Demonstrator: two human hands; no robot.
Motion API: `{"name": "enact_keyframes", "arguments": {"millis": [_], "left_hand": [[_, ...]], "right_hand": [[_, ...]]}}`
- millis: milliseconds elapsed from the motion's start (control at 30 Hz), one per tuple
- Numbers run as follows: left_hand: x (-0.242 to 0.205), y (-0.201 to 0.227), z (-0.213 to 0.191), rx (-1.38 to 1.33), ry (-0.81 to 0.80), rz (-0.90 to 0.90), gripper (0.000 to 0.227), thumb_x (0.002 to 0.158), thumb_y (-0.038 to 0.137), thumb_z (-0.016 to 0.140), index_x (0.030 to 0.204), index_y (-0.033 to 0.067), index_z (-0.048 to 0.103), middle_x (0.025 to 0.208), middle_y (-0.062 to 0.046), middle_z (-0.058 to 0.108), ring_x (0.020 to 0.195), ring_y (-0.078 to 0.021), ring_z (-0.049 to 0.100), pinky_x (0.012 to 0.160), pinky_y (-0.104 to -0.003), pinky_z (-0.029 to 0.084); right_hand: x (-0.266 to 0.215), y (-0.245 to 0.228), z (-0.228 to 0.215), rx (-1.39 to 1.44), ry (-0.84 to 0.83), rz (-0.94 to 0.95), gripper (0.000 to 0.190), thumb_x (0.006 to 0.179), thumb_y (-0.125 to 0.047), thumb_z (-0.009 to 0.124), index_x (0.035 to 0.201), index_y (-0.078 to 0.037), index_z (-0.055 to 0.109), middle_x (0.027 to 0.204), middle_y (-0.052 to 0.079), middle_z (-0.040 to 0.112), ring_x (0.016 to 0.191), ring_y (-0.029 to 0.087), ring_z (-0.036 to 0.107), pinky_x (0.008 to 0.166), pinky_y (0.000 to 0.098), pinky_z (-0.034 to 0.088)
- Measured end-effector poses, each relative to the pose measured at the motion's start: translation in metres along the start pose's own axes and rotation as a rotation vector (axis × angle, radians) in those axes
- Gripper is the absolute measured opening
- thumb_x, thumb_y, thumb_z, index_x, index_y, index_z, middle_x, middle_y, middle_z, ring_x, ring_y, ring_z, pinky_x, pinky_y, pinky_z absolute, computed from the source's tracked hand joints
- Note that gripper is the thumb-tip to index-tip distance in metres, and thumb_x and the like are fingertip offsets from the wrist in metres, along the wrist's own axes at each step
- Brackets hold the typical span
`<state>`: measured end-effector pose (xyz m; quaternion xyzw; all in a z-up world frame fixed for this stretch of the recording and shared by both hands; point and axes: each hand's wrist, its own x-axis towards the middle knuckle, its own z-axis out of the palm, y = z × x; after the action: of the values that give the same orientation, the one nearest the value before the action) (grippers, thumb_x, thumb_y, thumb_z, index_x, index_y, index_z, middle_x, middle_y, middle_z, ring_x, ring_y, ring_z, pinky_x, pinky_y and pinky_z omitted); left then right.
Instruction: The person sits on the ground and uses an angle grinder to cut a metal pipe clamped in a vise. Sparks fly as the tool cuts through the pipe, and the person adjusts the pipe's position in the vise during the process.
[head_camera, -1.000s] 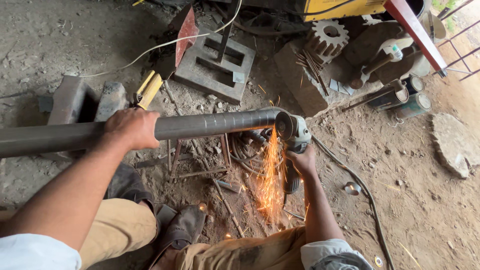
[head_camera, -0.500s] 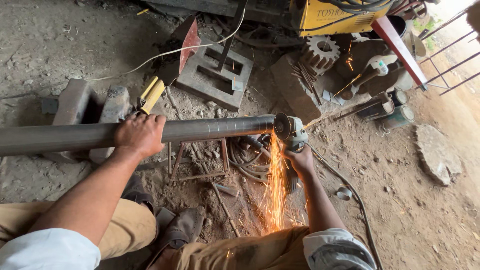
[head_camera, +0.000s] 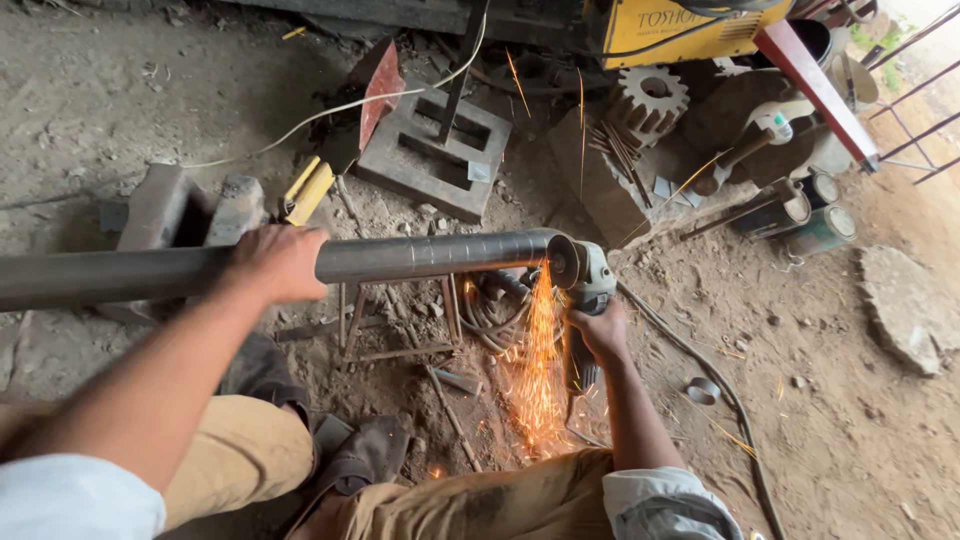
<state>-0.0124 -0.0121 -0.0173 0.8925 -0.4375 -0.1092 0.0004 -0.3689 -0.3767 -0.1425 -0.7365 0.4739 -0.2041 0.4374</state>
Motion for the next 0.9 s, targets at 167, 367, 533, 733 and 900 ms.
{"name": "enact_keyframes", "arguments": {"millis": [167, 367, 533, 733, 900], "left_hand": [[0.003, 0.0, -0.027, 0.0, -0.169, -0.058, 0.055, 0.064, 0.037, 0.087, 0.113, 0.0201, 0.071, 0.112, -0.014, 0.075, 0.108, -0.0324, 0.072, 0.096, -0.046, 0.057], [-0.001, 0.006, 0.006, 0.103, -0.015, -0.075, 0.05, 0.075, 0.025, 0.077, 0.122, 0.0145, 0.064, 0.111, -0.014, 0.074, 0.102, -0.0309, 0.074, 0.092, -0.046, 0.058], [-0.003, 0.004, 0.021, 0.088, 0.121, -0.039, 0.04, 0.077, 0.021, 0.072, 0.116, 0.0133, 0.064, 0.11, -0.014, 0.074, 0.107, -0.0336, 0.072, 0.095, -0.047, 0.056], [0.0, 0.006, -0.011, 0.024, -0.105, -0.105, 0.044, 0.07, 0.029, 0.078, 0.112, 0.0184, 0.07, 0.11, -0.015, 0.076, 0.105, -0.0338, 0.074, 0.096, -0.047, 0.058], [0.002, 0.007, -0.025, 0.022, -0.156, -0.076, 0.05, 0.065, 0.033, 0.082, 0.112, 0.0184, 0.073, 0.111, -0.015, 0.076, 0.106, -0.0342, 0.073, 0.097, -0.047, 0.058]], "right_hand": [[0.004, -0.003, 0.002, 0.009, 0.015, -0.04, 0.042, 0.062, -0.014, 0.08, 0.099, 0.001, 0.067, 0.088, 0.014, 0.073, 0.076, 0.023, 0.071, 0.073, 0.0379, 0.059], [0.005, -0.006, 0.002, 0.165, -0.098, -0.05, 0.045, 0.066, -0.016, 0.078, 0.105, 0.002, 0.066, 0.089, 0.013, 0.073, 0.075, 0.023, 0.07, 0.069, 0.0378, 0.058], [0.007, -0.004, 0.002, 0.1, -0.03, -0.081, 0.046, 0.064, -0.014, 0.081, 0.105, 0.0, 0.063, 0.091, 0.012, 0.07, 0.074, 0.021, 0.069, 0.069, 0.0376, 0.06], [0.003, 0.001, 0.001, 0.096, -0.079, -0.031, 0.04, 0.064, -0.013, 0.079, 0.099, 0.001, 0.065, 0.088, 0.014, 0.071, 0.071, 0.023, 0.07, 0.07, 0.038, 0.062], [-0.003, -0.003, 0.001, 0.072, -0.049, -0.04, 0.042, 0.062, -0.013, 0.081, 0.098, 0.002, 0.065, 0.089, 0.016, 0.071, 0.072, 0.024, 0.07, 0.07, 0.0393, 0.06]]}}
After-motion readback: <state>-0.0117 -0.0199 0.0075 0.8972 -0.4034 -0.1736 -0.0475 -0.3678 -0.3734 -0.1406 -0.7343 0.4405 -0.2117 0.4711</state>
